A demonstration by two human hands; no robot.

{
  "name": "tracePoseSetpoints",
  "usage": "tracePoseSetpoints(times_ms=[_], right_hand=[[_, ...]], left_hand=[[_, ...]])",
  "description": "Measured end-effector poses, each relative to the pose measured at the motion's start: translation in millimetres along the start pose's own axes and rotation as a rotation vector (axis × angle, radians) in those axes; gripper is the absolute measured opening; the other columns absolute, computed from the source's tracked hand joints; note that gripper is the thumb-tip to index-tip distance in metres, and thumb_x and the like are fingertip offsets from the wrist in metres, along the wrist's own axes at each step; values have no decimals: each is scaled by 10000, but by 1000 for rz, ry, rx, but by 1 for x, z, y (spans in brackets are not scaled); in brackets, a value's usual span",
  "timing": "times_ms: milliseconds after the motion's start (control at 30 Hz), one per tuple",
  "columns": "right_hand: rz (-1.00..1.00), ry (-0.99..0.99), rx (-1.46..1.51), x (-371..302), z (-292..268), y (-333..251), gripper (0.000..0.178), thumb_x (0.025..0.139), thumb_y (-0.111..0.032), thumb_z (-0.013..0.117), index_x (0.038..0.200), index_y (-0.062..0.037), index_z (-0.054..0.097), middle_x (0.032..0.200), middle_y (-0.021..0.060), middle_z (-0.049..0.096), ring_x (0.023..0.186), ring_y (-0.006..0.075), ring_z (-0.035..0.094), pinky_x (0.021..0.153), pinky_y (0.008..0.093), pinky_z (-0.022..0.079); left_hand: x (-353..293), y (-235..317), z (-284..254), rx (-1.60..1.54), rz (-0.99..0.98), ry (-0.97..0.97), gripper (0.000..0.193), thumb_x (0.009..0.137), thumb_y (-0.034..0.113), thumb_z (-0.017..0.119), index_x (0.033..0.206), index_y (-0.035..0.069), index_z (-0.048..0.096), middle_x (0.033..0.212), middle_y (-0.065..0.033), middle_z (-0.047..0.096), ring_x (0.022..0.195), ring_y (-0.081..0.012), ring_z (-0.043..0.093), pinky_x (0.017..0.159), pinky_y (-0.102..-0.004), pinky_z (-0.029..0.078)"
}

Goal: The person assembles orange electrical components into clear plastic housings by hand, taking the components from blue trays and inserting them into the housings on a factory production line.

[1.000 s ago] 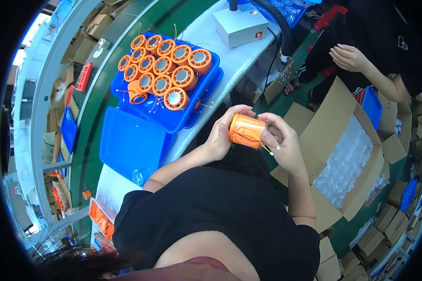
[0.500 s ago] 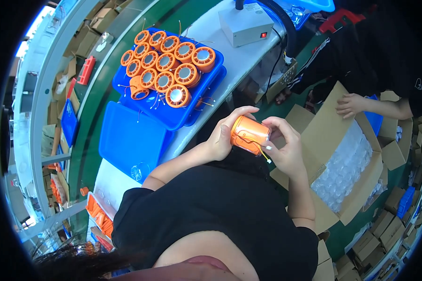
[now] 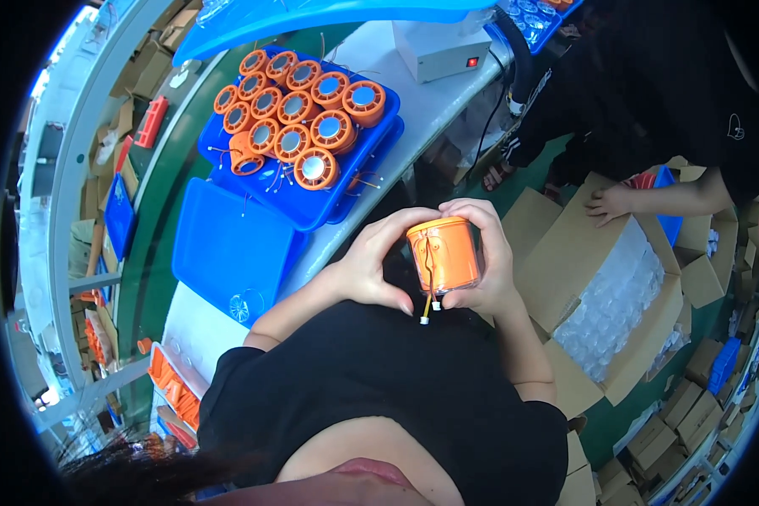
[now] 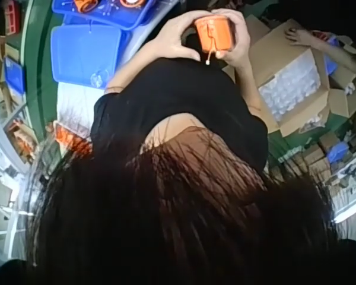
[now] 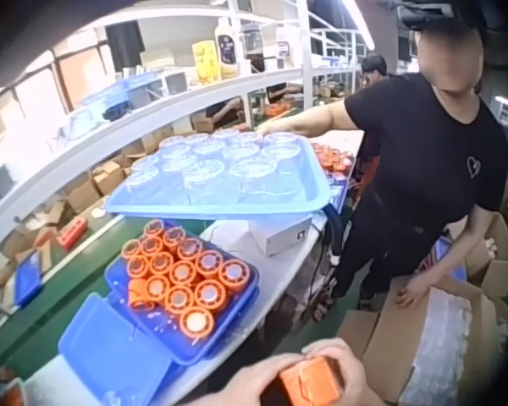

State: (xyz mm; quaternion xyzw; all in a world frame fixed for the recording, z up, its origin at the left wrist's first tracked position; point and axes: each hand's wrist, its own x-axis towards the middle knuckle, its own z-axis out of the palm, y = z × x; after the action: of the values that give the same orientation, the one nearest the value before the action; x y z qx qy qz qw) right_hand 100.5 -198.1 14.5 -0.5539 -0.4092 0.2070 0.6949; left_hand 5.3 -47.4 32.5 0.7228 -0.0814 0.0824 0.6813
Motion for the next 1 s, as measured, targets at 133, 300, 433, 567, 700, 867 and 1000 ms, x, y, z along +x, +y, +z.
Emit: tracePoseSetpoints(times_ms=[133,300,433,567,700,867,1000], right_hand=[[-216,-44,-206,1,17,6,892,502,-579,706,1088,14,388,1006,151,441,963,278,470,858,378,365],[-313,-90,-249,-5,45,5,895,478,-597,701,1059,9,392,992,142,452,930,269,484,852,413,372],[-362,-144,-285,-13,69,1,887,478,-602,697,1043,11,393,974,141,460,910,261,491,853,434,371],[-328,-155,-232,-22,95,0,888,481,-607,693,1037,17,394,966,144,459,906,258,492,869,440,359],[-228,-180,-100,-33,124,2,910,505,-645,648,1061,26,386,995,163,440,954,269,468,893,433,337],[-208,-245,57,-35,172,-3,901,603,-689,530,1131,23,369,1097,207,393,1068,298,402,898,410,324],[-250,-446,-135,-25,197,-18,831,691,-649,469,1182,12,358,1173,224,355,1116,309,366,881,396,333]], left_hand=[[-17,7,-7,477,192,62,786,523,323,744,1121,-35,382,1011,-188,516,931,-304,539,774,-347,444],[-49,10,-14,565,308,162,698,495,297,751,1024,-55,464,966,-184,546,847,-314,573,728,-345,465],[-78,17,-18,611,366,213,671,501,291,742,1004,-63,474,941,-178,560,812,-310,586,710,-335,471],[-109,22,-20,642,357,254,676,517,311,740,1011,-62,468,954,-181,556,820,-314,583,708,-341,469],[-141,36,-27,620,199,251,720,545,359,738,1057,-54,445,1008,-175,537,893,-294,562,752,-341,451],[-187,50,-36,-299,-20,311,733,616,363,722,1147,-27,401,1113,-142,486,1043,-221,486,856,-327,393],[-225,64,-40,-476,-194,424,681,671,283,700,1190,-11,371,1141,-110,457,1084,-171,431,904,-313,351]])
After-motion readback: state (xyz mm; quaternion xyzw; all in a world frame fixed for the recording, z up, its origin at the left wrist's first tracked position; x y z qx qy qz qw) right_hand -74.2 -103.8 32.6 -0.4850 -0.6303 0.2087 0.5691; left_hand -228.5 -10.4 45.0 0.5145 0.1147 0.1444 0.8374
